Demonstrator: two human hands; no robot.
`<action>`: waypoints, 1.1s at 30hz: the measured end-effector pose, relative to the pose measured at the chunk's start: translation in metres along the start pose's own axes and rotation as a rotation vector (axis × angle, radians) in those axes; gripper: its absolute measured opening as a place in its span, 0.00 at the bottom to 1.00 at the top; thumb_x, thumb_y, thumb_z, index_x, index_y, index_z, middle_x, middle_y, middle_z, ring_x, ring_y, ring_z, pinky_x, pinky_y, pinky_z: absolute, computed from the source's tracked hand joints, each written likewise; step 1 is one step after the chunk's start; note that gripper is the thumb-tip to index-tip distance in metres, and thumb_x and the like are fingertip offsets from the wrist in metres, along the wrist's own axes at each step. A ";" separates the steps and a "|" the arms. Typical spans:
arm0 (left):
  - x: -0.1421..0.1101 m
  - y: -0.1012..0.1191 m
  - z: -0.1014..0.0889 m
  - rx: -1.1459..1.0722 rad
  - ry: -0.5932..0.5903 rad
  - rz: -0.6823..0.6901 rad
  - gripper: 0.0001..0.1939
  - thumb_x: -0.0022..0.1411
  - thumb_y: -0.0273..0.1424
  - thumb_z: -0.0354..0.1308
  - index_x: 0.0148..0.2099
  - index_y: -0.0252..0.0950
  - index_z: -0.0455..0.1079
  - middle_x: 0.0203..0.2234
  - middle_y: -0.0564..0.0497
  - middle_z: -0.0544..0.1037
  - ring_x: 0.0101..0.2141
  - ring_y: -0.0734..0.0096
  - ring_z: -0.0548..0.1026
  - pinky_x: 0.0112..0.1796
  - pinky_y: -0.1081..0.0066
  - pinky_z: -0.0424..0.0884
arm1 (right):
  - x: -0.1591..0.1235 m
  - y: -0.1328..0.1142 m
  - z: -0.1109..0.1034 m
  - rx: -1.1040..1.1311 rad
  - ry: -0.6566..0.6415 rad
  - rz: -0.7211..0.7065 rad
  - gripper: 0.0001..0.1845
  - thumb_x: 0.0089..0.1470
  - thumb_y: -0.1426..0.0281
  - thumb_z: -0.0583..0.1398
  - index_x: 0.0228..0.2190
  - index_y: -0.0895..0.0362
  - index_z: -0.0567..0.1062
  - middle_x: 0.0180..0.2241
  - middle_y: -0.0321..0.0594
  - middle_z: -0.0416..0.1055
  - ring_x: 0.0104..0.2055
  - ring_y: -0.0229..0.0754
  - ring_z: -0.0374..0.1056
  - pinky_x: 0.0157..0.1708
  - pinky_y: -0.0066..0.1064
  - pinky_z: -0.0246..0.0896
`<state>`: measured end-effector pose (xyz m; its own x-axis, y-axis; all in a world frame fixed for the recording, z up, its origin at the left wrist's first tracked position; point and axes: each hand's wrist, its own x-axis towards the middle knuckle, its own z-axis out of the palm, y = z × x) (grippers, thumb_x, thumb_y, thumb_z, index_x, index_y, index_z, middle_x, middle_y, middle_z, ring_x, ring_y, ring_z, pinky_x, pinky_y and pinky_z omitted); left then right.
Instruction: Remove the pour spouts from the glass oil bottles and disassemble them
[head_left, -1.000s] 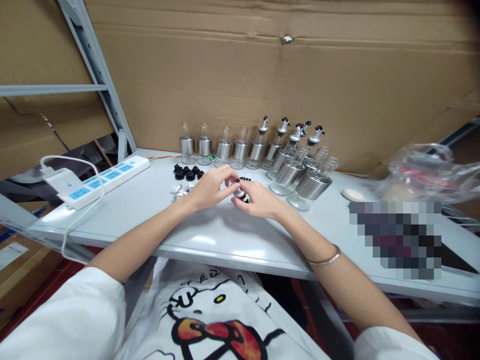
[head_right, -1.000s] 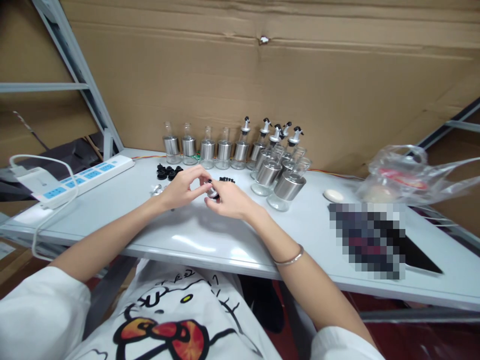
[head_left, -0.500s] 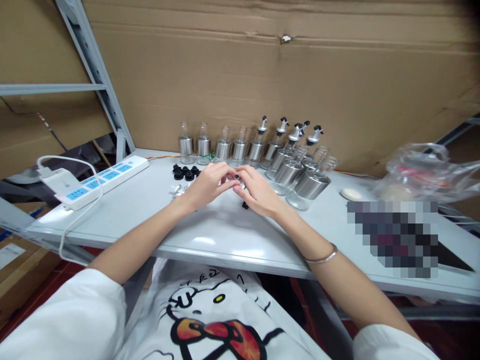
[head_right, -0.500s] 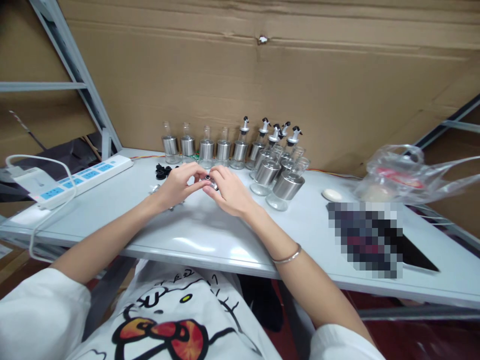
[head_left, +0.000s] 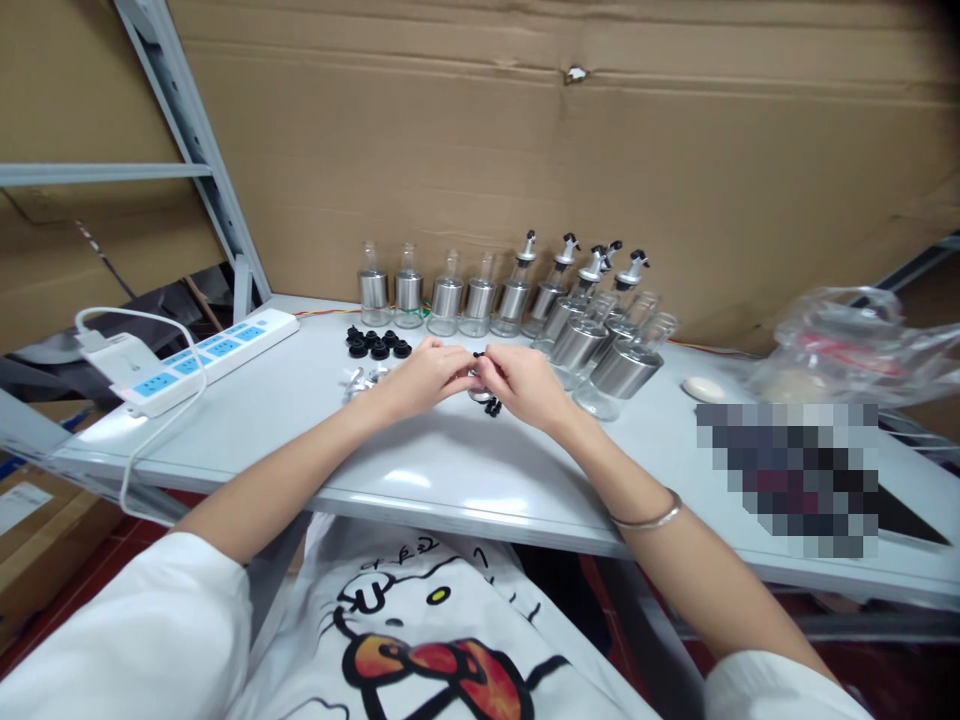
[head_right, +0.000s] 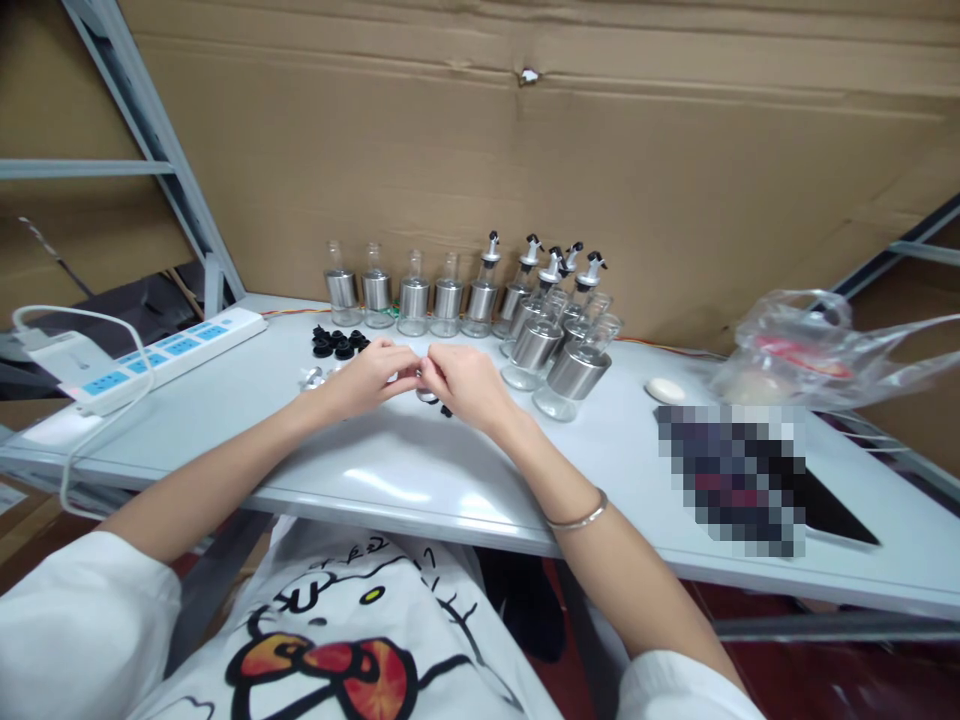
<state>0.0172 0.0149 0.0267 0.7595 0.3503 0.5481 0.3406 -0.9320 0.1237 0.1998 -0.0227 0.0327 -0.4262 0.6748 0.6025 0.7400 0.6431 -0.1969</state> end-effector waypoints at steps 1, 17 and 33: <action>0.000 0.001 0.000 0.021 0.006 -0.003 0.14 0.68 0.37 0.48 0.34 0.35 0.67 0.25 0.55 0.72 0.27 0.74 0.68 0.39 0.69 0.58 | 0.000 0.000 0.000 -0.003 -0.016 0.025 0.16 0.59 0.69 0.48 0.19 0.55 0.57 0.18 0.33 0.58 0.21 0.36 0.52 0.25 0.28 0.44; 0.001 0.005 -0.012 0.217 0.282 -0.181 0.10 0.63 0.34 0.52 0.32 0.35 0.67 0.26 0.54 0.75 0.28 0.72 0.70 0.42 0.65 0.58 | 0.001 0.031 -0.012 0.151 -0.174 0.149 0.06 0.54 0.73 0.59 0.28 0.59 0.75 0.24 0.36 0.69 0.26 0.35 0.62 0.29 0.26 0.55; 0.001 0.006 -0.010 0.214 0.236 -0.141 0.11 0.64 0.35 0.51 0.32 0.35 0.67 0.26 0.53 0.75 0.28 0.73 0.70 0.42 0.65 0.58 | 0.004 0.031 -0.017 0.111 -0.647 0.459 0.07 0.51 0.77 0.57 0.29 0.59 0.77 0.21 0.34 0.73 0.25 0.36 0.67 0.30 0.25 0.59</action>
<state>0.0139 0.0087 0.0364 0.5562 0.4203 0.7169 0.5608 -0.8265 0.0495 0.2297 -0.0063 0.0415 -0.3342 0.9350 -0.1187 0.8731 0.2596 -0.4127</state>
